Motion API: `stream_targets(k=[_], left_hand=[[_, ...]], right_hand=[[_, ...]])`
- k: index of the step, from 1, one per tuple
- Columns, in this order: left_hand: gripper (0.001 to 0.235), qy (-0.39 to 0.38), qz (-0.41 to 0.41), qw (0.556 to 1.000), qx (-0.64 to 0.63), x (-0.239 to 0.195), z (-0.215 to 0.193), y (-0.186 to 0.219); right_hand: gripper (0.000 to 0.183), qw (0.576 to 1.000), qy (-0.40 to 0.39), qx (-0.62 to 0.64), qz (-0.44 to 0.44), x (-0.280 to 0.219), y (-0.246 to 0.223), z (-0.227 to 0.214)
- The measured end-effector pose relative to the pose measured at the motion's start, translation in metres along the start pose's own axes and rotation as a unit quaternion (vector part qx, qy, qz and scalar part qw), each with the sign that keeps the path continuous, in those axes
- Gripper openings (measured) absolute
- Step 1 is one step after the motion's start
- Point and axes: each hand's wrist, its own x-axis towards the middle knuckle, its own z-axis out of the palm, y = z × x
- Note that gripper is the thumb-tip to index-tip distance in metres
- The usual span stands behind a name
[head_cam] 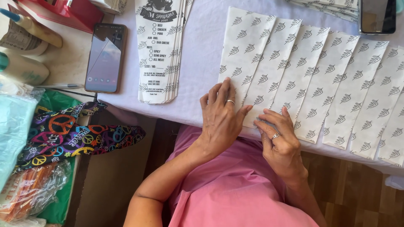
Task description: Folding and gluing printed paper strips on a work table to create packaging components.
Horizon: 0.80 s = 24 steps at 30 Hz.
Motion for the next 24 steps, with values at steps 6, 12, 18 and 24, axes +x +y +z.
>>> stream_targets(k=[6,12,18,24], left_hand=[[0.044,0.056,0.071,0.995,-0.039,-0.008,-0.016,-0.023],[0.022,-0.032,0.139,0.98,-0.137,-0.024,-0.042,-0.054],[0.025,-0.067,0.178,0.969,-0.156,-0.023,-0.044,-0.064],[0.018,-0.042,0.203,0.959,-0.193,-0.019,-0.047,-0.064]], right_hand=[[0.014,1.0,0.007,0.016,0.001,0.004,-0.005,-0.001],[0.017,0.998,0.042,0.047,-0.022,0.021,-0.021,0.011],[0.017,0.996,0.01,0.069,-0.061,0.03,-0.025,0.03],[0.014,0.997,0.024,0.065,-0.046,0.033,-0.027,0.032]])
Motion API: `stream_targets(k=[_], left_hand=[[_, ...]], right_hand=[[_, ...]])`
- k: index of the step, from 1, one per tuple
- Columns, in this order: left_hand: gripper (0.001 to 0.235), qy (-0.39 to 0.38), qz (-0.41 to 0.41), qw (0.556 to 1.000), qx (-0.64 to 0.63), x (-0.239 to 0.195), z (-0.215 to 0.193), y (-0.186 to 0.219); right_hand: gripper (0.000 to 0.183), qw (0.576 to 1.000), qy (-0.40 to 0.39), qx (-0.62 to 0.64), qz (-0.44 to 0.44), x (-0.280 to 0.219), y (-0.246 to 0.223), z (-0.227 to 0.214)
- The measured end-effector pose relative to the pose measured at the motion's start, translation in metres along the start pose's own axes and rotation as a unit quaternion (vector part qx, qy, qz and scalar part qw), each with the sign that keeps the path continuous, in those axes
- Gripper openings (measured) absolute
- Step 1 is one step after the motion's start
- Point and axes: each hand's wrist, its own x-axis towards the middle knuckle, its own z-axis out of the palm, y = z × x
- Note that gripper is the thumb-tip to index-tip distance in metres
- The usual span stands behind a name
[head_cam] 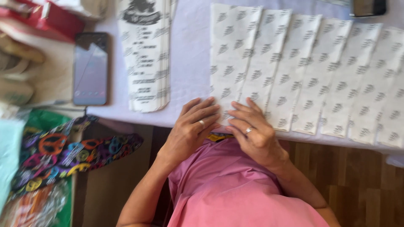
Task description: Folding and gluing printed paper strips on a work table to create packaging components.
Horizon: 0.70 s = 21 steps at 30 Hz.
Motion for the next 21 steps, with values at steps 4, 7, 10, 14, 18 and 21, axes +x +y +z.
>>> stream_targets(k=[4,7,10,14,18,21], left_hand=[[0.014,0.023,0.011,1.0,0.009,0.011,-0.002,0.007],[0.011,0.038,0.001,0.999,0.027,0.01,0.004,0.007],[0.008,0.057,-0.018,0.997,0.05,0.01,0.01,0.009],[0.006,0.083,-0.062,0.992,0.071,0.008,0.015,0.013],[0.014,0.073,-0.086,0.991,0.073,0.009,0.014,0.016],[0.01,0.054,-0.107,0.991,0.054,0.01,0.012,0.016]], right_hand=[[0.007,1.0,0.024,-0.001,-0.015,0.002,0.003,0.003],[0.007,0.999,0.045,-0.005,-0.012,0.003,0.004,0.007],[0.009,0.998,0.062,-0.004,0.005,0.003,0.003,0.009],[0.011,0.997,0.042,0.009,0.063,0.002,0.003,0.01],[0.012,0.996,0.036,0.012,0.083,0.003,0.002,0.011],[0.011,0.995,0.03,0.027,0.097,0.003,0.003,0.01]])
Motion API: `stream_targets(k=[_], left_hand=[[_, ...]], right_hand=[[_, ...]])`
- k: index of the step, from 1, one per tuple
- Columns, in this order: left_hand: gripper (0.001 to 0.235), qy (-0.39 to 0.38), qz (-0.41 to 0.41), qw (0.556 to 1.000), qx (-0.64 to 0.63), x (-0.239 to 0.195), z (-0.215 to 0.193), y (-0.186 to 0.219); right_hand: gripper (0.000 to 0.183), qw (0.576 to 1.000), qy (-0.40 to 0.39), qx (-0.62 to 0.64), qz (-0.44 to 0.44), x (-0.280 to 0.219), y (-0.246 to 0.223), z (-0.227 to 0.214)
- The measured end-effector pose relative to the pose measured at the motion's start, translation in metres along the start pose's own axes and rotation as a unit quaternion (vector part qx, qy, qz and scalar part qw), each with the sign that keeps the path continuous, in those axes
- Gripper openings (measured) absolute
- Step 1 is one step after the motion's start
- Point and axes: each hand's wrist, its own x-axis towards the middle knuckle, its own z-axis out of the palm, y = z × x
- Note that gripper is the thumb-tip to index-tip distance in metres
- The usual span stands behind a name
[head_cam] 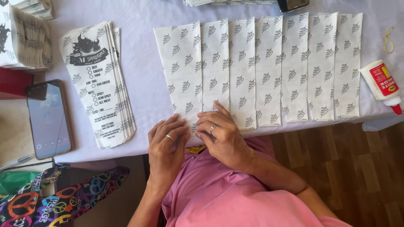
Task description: Folding and gluing printed paper strips on a work table to create packaging components.
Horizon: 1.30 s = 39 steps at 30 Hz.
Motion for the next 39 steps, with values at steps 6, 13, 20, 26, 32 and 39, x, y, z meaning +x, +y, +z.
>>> stream_targets(k=[6,13,20,26,32,39], left_hand=[[0.028,-0.059,-0.032,0.996,-0.06,0.008,-0.024,-0.007],[0.046,0.067,-0.081,0.93,0.353,0.024,-0.067,-0.052],[0.041,0.037,-0.136,0.918,0.37,0.022,-0.073,-0.065],[0.023,0.099,-0.09,0.911,0.389,0.017,-0.067,-0.073],[0.01,0.158,-0.038,0.898,0.409,0.019,-0.069,-0.075],[0.013,0.168,-0.06,0.899,0.4,0.014,-0.069,-0.084]], right_hand=[[0.018,0.999,0.002,0.013,-0.037,0.002,-0.001,-0.004],[0.014,0.999,0.005,-0.003,-0.046,0.002,-0.001,-0.005],[0.013,0.999,0.01,-0.006,-0.051,0.0,0.001,-0.003],[0.012,0.999,0.009,-0.006,-0.053,-0.001,0.003,-0.003],[0.012,0.999,0.008,-0.002,-0.051,-0.002,0.003,-0.003],[0.012,0.999,0.008,0.001,-0.05,-0.001,0.004,-0.003]])
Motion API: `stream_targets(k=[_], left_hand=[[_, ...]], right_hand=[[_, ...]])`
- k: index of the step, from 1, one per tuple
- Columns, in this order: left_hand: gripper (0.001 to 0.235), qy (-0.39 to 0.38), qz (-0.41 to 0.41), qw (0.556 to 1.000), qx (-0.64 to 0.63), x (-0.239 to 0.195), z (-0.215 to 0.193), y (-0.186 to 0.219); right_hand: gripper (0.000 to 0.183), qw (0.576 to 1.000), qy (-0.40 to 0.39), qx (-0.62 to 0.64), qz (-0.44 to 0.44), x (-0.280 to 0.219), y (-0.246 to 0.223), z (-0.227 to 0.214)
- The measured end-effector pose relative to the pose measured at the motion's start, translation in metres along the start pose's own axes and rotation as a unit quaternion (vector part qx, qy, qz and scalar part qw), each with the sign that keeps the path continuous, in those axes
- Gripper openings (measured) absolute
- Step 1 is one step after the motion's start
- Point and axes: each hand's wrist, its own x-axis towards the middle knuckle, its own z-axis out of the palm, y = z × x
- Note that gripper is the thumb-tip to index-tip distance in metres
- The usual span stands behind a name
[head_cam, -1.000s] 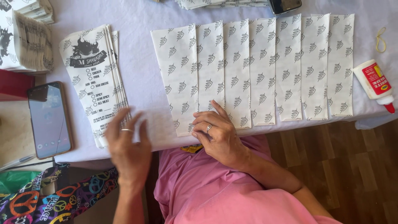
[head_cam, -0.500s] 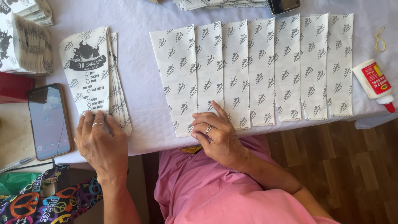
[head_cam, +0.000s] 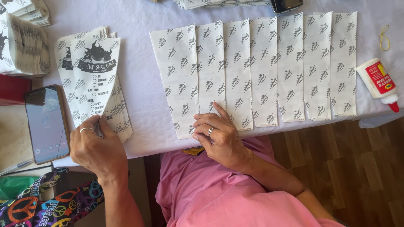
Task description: Folding and gluing printed paper strips on a work table to create packaging components.
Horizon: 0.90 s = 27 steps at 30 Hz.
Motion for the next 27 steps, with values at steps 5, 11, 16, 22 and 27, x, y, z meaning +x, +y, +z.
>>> stream_targets(k=[5,11,16,22,27], left_hand=[[0.008,0.022,0.023,0.999,-0.001,0.005,-0.006,0.004],[0.006,0.026,0.009,1.0,-0.01,0.009,-0.004,0.021],[0.007,0.065,-0.014,0.989,-0.133,0.017,-0.017,0.027],[0.035,-0.045,-0.102,0.869,-0.483,0.027,-0.023,0.058],[0.03,-0.164,-0.125,0.832,-0.516,0.013,-0.002,0.062]], right_hand=[[0.014,1.0,-0.003,0.002,0.002,0.005,-0.006,-0.004],[0.01,1.0,-0.003,-0.009,0.015,-0.007,0.008,0.004],[0.011,1.0,0.002,-0.008,0.027,-0.005,0.005,0.005],[0.011,0.999,0.011,-0.002,0.043,-0.005,0.004,0.005],[0.009,0.999,0.007,0.004,0.047,-0.007,0.004,0.006]])
